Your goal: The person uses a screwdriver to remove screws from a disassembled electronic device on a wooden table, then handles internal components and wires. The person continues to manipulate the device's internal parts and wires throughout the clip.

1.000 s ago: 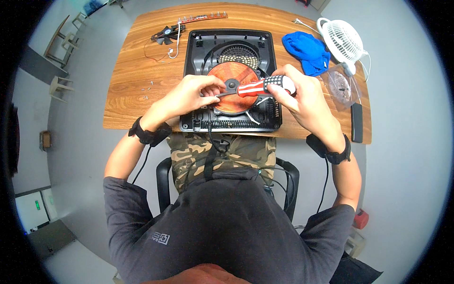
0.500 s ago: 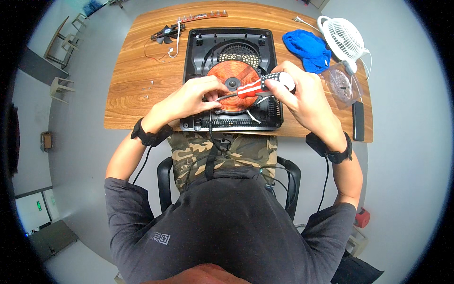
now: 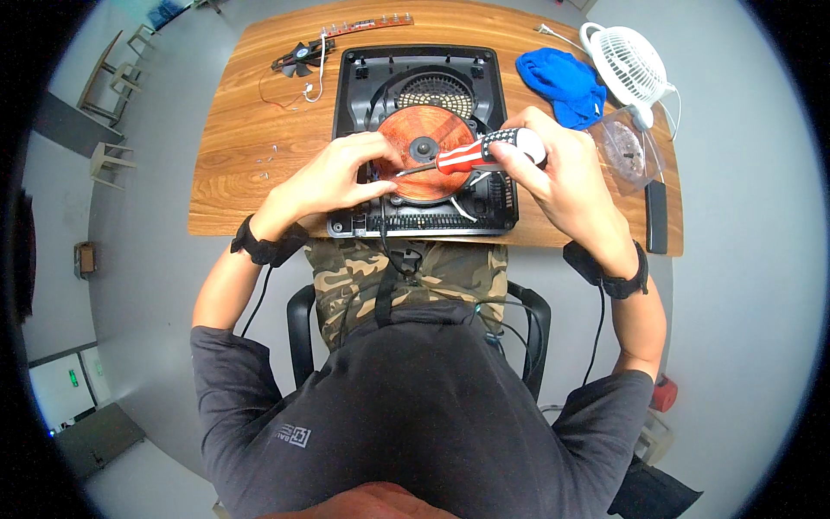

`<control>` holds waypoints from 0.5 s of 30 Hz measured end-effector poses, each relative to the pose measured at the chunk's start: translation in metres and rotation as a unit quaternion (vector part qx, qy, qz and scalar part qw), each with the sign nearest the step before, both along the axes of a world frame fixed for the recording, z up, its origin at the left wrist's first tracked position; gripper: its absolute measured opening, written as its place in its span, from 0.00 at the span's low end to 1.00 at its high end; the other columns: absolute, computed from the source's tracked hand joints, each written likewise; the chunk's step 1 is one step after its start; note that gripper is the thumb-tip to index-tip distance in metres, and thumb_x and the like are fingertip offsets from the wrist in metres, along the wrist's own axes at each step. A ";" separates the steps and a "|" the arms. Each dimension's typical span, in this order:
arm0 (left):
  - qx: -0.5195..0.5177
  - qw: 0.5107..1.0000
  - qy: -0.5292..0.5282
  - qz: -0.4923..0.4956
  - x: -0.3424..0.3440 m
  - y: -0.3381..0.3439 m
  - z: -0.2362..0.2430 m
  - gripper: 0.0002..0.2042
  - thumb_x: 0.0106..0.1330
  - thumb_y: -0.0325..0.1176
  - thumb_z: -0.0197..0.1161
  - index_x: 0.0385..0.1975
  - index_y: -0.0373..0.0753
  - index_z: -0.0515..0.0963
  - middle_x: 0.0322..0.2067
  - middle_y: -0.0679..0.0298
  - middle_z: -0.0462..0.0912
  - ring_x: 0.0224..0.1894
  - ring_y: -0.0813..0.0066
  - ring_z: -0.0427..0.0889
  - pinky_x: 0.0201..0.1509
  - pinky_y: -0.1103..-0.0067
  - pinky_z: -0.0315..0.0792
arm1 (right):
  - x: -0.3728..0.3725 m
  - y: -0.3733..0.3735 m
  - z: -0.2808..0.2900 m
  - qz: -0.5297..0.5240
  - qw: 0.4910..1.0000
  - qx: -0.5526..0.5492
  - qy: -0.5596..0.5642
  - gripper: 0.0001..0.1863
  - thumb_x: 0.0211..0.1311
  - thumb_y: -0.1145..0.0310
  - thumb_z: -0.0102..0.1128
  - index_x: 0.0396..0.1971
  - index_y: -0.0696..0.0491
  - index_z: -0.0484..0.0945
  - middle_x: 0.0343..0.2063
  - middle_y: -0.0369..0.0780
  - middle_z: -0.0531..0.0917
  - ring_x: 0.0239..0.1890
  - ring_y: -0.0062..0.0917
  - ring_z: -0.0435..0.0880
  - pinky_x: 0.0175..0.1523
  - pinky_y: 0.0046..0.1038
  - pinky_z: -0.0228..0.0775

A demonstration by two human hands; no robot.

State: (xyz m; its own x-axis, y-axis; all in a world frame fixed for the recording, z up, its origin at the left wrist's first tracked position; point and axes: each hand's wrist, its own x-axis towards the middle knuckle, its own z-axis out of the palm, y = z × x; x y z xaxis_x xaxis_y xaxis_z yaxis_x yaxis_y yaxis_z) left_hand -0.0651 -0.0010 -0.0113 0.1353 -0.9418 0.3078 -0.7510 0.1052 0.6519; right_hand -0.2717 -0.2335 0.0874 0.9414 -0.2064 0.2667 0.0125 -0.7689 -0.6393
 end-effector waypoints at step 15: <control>0.011 1.000 -0.019 0.021 -0.007 -0.006 -0.010 0.08 0.59 0.29 0.73 0.35 0.34 0.82 0.34 0.56 0.85 0.42 0.54 0.83 0.48 0.66 0.76 | -0.001 0.005 0.002 0.001 1.000 -0.001 0.008 0.14 0.67 0.60 0.67 0.38 0.58 0.80 0.22 0.40 0.82 0.24 0.23 0.81 0.30 0.25 0.70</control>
